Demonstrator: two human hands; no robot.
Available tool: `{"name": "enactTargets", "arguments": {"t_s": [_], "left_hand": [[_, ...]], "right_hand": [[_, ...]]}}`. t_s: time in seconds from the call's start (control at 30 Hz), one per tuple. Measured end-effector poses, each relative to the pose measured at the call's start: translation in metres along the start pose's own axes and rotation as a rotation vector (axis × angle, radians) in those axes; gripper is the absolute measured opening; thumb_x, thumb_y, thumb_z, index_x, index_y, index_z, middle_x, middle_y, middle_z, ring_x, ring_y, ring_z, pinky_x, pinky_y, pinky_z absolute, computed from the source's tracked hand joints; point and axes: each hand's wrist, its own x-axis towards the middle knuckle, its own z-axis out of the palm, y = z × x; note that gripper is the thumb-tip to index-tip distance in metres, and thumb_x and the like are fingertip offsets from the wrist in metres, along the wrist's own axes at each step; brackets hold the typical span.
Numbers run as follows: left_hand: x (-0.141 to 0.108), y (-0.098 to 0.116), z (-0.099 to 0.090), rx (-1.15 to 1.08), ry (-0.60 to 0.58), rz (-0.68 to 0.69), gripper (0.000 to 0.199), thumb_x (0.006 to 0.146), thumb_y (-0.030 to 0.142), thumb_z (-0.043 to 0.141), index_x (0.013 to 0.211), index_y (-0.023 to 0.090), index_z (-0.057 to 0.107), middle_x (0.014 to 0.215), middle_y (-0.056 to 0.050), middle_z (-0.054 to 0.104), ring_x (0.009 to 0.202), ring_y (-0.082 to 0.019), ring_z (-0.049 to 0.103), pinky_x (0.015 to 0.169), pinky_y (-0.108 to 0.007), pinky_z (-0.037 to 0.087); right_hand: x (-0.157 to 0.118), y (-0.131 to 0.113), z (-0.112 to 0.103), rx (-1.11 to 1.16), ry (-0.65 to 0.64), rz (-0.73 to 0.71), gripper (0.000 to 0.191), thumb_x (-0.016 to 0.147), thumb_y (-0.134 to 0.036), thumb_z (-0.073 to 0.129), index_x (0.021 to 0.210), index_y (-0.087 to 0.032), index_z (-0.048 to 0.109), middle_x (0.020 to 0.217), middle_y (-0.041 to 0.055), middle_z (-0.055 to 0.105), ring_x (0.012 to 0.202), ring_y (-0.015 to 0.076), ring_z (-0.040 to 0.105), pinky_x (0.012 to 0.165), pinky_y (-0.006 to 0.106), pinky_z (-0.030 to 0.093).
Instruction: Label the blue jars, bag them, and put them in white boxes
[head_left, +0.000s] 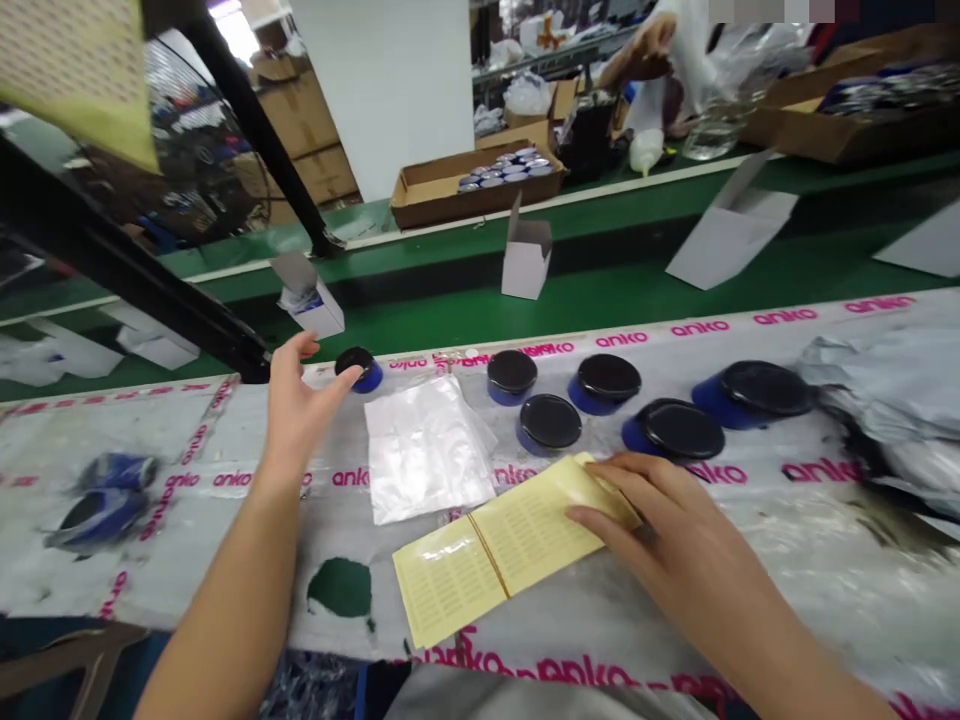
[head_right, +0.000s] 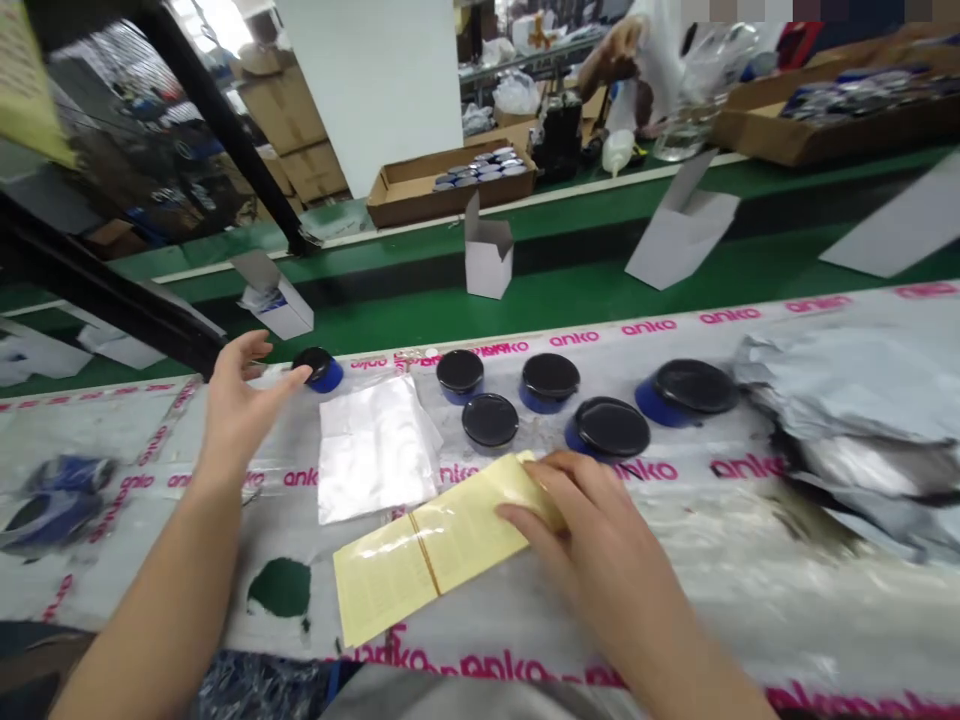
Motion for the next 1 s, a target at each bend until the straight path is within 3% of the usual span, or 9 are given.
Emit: {"name": "enactTargets", "arguments": {"t_s": [0.07, 0.1, 0.17, 0.23, 0.33, 0.53, 0.8, 0.9, 1.0], "left_hand": [[-0.02, 0.021, 0.005, -0.04, 0.031, 0.292, 0.011, 0.088, 0.03, 0.073, 0.094, 0.022, 0.068, 0.096, -0.004, 0.068, 0.098, -0.022, 0.065, 0.09, -0.04, 0.052], [-0.032, 0.03, 0.01, -0.088, -0.107, 0.412, 0.006, 0.093, 0.029, 0.068, 0.093, 0.023, 0.068, 0.092, -0.003, 0.068, 0.093, -0.021, 0.065, 0.086, -0.038, 0.053], [-0.053, 0.043, 0.022, -0.084, -0.514, 0.541, 0.012, 0.095, 0.033, 0.067, 0.103, 0.023, 0.069, 0.101, -0.006, 0.07, 0.098, -0.023, 0.067, 0.086, -0.04, 0.054], [-0.066, 0.049, 0.031, -0.017, -0.781, 0.574, 0.02, 0.096, 0.038, 0.067, 0.109, 0.023, 0.07, 0.109, -0.008, 0.07, 0.106, -0.027, 0.066, 0.089, -0.044, 0.053], [-0.071, 0.046, 0.034, -0.042, -0.875, 0.548, 0.026, 0.095, 0.04, 0.069, 0.112, 0.021, 0.069, 0.112, -0.01, 0.072, 0.112, -0.028, 0.065, 0.095, -0.045, 0.052], [-0.062, 0.032, 0.03, -0.19, -0.737, 0.522, 0.02, 0.097, 0.036, 0.066, 0.111, 0.022, 0.069, 0.113, -0.009, 0.073, 0.108, -0.025, 0.069, 0.093, -0.042, 0.058], [-0.062, 0.049, 0.021, -0.38, -0.618, 0.52, 0.005, 0.095, 0.026, 0.07, 0.092, 0.023, 0.069, 0.088, -0.003, 0.071, 0.084, -0.018, 0.069, 0.075, -0.033, 0.058], [-0.041, 0.032, 0.015, -0.284, -0.296, 0.403, 0.013, 0.088, 0.029, 0.077, 0.092, 0.024, 0.066, 0.094, -0.003, 0.069, 0.092, -0.019, 0.068, 0.081, -0.035, 0.057], [-0.013, -0.005, 0.016, -0.159, -0.033, 0.063, 0.067, 0.068, 0.035, 0.092, 0.126, 0.026, 0.058, 0.138, -0.011, 0.058, 0.132, -0.031, 0.055, 0.105, -0.048, 0.051]], "right_hand": [[-0.003, 0.003, 0.003, -0.033, 0.026, -0.115, 0.043, 0.103, -0.054, 0.049, 0.118, -0.018, 0.066, 0.111, 0.0136, 0.066, 0.098, 0.03, 0.066, 0.083, 0.047, 0.056], [-0.004, 0.004, 0.004, -0.046, 0.034, -0.172, 0.043, 0.103, -0.054, 0.048, 0.119, -0.018, 0.066, 0.111, 0.0135, 0.066, 0.096, 0.0293, 0.066, 0.081, 0.046, 0.056], [-0.006, 0.007, 0.007, -0.069, 0.041, -0.252, 0.041, 0.104, -0.052, 0.048, 0.12, -0.018, 0.065, 0.111, 0.0129, 0.067, 0.095, 0.0286, 0.067, 0.079, 0.045, 0.055], [-0.009, 0.009, 0.01, -0.082, 0.035, -0.276, 0.041, 0.105, -0.051, 0.046, 0.121, -0.019, 0.065, 0.111, 0.0125, 0.068, 0.096, 0.0286, 0.067, 0.079, 0.044, 0.055], [-0.015, 0.015, 0.012, -0.081, 0.027, -0.261, 0.041, 0.105, -0.051, 0.044, 0.126, -0.022, 0.065, 0.112, 0.0119, 0.071, 0.097, 0.0298, 0.069, 0.083, 0.047, 0.055], [-0.015, 0.018, 0.004, -0.055, -0.035, -0.29, 0.035, 0.104, -0.047, 0.048, 0.122, -0.027, 0.071, 0.11, 0.0098, 0.073, 0.099, 0.0305, 0.071, 0.084, 0.047, 0.057], [-0.005, -0.002, -0.009, -0.001, -0.027, -0.184, 0.026, 0.099, -0.032, 0.062, 0.124, -0.024, 0.065, 0.113, 0.0099, 0.069, 0.104, 0.0293, 0.069, 0.091, 0.047, 0.057], [-0.006, -0.006, -0.012, 0.013, -0.022, -0.154, 0.024, 0.1, -0.03, 0.06, 0.122, -0.025, 0.064, 0.112, 0.0096, 0.069, 0.104, 0.0288, 0.069, 0.092, 0.046, 0.058], [-0.007, -0.012, -0.016, 0.061, -0.003, -0.134, 0.02, 0.1, -0.028, 0.057, 0.119, -0.026, 0.065, 0.114, 0.0104, 0.069, 0.103, 0.0282, 0.071, 0.091, 0.045, 0.061]]}}
